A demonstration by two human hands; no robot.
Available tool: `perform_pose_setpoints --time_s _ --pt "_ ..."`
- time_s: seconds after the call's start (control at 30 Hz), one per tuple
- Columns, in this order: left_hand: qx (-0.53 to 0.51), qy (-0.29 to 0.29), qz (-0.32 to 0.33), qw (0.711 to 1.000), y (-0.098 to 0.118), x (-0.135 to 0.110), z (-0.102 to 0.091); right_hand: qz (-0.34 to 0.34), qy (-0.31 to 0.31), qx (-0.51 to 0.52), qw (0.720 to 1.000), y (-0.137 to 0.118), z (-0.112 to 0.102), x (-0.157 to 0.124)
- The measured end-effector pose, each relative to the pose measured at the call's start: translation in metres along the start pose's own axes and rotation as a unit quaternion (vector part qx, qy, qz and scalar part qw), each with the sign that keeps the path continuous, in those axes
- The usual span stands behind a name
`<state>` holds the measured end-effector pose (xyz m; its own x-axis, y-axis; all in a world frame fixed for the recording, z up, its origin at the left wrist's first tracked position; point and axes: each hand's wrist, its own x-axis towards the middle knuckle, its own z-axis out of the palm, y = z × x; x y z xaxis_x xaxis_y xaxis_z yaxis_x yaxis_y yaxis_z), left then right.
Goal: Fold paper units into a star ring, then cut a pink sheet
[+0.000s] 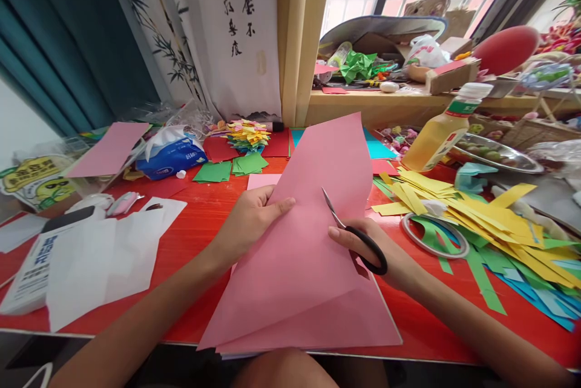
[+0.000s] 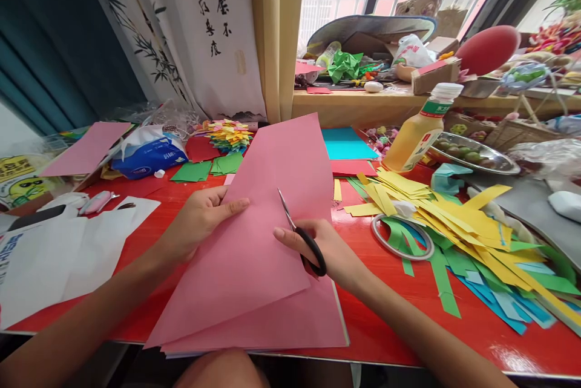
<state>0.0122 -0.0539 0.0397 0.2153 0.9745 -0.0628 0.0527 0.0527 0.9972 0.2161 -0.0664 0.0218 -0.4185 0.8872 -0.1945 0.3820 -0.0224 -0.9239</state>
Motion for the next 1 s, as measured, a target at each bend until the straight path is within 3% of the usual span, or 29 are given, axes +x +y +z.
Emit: perform_pose_setpoints --time_s 1.0 --pt "-0.002 0.003 -0.006 1.0 0.005 -0.005 0.002 0.001 0.027 0.003 1.0 0.009 0.007 -0.001"
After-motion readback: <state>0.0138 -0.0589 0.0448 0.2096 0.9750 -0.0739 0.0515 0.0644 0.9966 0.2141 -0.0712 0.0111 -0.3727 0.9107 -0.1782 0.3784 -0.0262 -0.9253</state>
